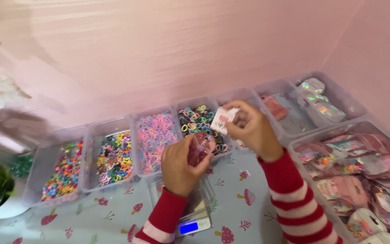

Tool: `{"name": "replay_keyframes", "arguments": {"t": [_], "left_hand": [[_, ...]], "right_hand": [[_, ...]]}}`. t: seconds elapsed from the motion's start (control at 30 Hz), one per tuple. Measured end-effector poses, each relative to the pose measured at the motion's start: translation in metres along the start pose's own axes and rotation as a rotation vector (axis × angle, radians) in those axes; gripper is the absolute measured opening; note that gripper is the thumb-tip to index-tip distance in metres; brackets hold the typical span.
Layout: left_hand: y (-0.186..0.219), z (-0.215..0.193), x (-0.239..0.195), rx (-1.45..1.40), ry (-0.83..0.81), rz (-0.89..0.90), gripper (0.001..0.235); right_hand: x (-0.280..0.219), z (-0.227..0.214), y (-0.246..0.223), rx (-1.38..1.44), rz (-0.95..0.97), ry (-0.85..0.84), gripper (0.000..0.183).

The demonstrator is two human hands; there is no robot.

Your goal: Picking small decorative items from bins, placing them into small plastic bags, and weighing them on a digital scale.

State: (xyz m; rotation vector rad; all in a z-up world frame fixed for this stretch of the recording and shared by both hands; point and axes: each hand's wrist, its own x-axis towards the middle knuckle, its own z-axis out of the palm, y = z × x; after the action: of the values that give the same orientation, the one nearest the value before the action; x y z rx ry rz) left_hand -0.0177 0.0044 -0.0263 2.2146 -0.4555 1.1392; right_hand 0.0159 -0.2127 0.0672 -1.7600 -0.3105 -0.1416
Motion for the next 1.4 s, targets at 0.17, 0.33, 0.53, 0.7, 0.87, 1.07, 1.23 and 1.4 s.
{"name": "replay_keyframes", "arguments": {"t": [0.17,0.33,0.53,0.7,0.87,1.07,1.23,1.4], "left_hand": [[0.01,-0.03,0.003,0.013,0.053,0.006,0.073],[0.014,-0.039,0.003,0.026,0.098,0.002,0.074],[0.012,-0.046,0.004,0.025,0.13,-0.004,0.074],[0.019,-0.041,0.0,0.054,0.138,0.109,0.066],[0.016,-0.044,0.005,0.088,0.176,0.091,0.066],[0.018,-0.046,0.006,0.064,0.178,0.113,0.064],[0.02,-0.048,0.009,0.035,0.204,0.115,0.064],[0.019,-0.047,0.008,0.023,0.21,0.106,0.064]], "right_hand": [[-0.023,0.046,-0.014,-0.143,-0.061,0.057,0.019],[-0.031,0.064,-0.02,-0.248,-0.131,0.138,0.006],[-0.027,0.064,-0.012,-0.323,-0.216,0.119,0.007],[-0.032,0.07,-0.017,-0.361,-0.292,-0.027,0.003],[-0.038,0.067,-0.031,-0.301,-0.327,-0.193,0.017],[-0.041,0.068,-0.032,-0.199,-0.364,-0.346,0.027],[-0.04,0.064,-0.031,-0.293,-0.427,-0.244,0.025],[-0.037,0.056,-0.027,-0.32,-0.325,-0.348,0.032]]}}
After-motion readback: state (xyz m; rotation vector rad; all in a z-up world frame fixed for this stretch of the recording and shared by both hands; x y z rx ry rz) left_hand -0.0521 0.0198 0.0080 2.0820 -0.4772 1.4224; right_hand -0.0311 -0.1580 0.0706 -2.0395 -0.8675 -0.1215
